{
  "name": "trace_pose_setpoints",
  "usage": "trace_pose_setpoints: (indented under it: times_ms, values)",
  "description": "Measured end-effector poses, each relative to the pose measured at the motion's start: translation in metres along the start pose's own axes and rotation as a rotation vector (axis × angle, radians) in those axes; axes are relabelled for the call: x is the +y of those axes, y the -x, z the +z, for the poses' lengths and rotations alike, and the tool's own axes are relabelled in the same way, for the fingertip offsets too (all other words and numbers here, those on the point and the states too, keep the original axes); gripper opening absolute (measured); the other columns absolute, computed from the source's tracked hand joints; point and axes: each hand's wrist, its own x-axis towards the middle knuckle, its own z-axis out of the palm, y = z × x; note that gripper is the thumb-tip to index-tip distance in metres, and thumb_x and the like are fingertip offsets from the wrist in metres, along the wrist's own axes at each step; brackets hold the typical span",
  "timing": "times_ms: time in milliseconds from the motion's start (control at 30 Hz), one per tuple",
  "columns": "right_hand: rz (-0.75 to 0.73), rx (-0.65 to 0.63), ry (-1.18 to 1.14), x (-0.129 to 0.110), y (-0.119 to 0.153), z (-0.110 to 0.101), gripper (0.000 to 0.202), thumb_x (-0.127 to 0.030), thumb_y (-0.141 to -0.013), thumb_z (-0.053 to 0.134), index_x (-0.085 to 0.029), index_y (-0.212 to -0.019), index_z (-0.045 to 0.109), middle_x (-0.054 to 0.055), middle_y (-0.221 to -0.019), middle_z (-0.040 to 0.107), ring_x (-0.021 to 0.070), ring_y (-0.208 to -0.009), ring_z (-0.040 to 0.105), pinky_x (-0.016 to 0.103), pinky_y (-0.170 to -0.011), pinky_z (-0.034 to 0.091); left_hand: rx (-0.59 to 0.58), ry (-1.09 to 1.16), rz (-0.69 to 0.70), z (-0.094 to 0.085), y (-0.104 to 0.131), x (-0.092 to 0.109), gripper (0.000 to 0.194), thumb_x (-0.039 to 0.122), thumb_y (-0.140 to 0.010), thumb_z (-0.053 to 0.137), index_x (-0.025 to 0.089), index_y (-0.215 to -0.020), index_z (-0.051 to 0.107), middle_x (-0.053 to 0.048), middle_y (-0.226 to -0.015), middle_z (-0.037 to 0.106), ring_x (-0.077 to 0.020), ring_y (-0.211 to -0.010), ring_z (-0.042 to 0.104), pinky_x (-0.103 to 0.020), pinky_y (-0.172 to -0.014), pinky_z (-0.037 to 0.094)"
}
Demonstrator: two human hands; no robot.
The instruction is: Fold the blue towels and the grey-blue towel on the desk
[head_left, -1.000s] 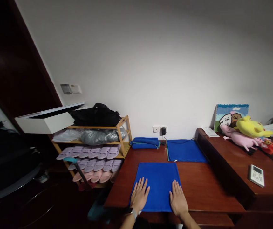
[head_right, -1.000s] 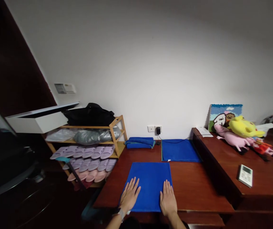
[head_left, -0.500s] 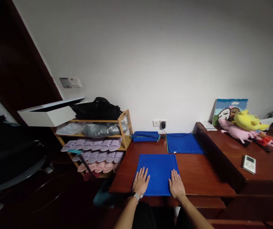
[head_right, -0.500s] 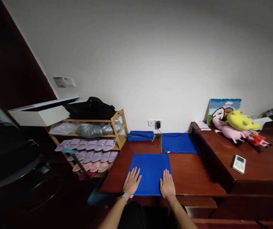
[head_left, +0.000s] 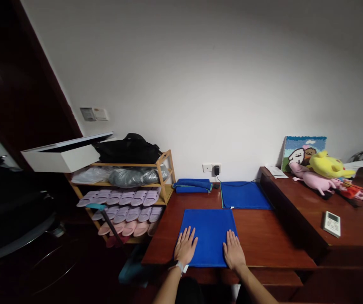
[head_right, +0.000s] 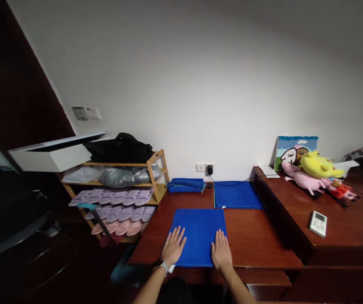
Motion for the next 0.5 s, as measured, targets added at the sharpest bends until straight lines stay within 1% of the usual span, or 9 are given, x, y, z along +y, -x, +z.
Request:
trace_pose_setpoints:
  times_ms: [167,267,400,500]
  values:
    - [-0.013,-0.003,0.02,0.0,0.003,-0.004,0.07,-0.043,-0.102,0.018,-0.003,-0.16,0.023,0.011,-0.169,0.017,0.0236,-0.158,0.013,0.04,-0.129,0.011,-0.005,-0.006,-0.03,-0.006,0.004,0.001,0.064,0.057,-0.105,0.02,0.029,-0.161,0.031,-0.003,-0.169,0.029,-0.0238,-0.157,0.025,-0.049,-0.128,0.02]
    - [-0.013,0.002,0.019,0.001,0.004,-0.002,0.07,-0.043,-0.102,0.018,-0.003,-0.16,0.023,0.011,-0.169,0.018,0.024,-0.158,0.013,0.04,-0.129,0.011,-0.028,-0.017,-0.036,-0.01,0.008,-0.002,0.062,0.055,-0.105,0.02,0.03,-0.161,0.03,-0.003,-0.169,0.029,-0.0244,-0.157,0.025,-0.05,-0.127,0.021]
    - [-0.015,0.007,0.023,0.002,0.003,0.001,0.071,-0.044,-0.103,0.018,-0.003,-0.16,0.023,0.011,-0.169,0.018,0.0235,-0.158,0.014,0.039,-0.129,0.012,-0.036,-0.015,-0.048,-0.01,0.023,-0.012,0.064,0.057,-0.105,0.018,0.028,-0.161,0.03,-0.004,-0.169,0.027,-0.0227,-0.156,0.025,-0.047,-0.127,0.022]
    - [-0.015,0.017,0.027,0.002,0.003,0.002,0.071,-0.044,-0.103,0.019,-0.003,-0.16,0.024,0.011,-0.169,0.018,0.0234,-0.157,0.014,0.039,-0.129,0.012,-0.019,-0.005,-0.022,-0.01,0.037,-0.02,0.064,0.057,-0.105,0.018,0.028,-0.162,0.029,-0.003,-0.17,0.026,-0.0211,-0.157,0.024,-0.044,-0.127,0.023]
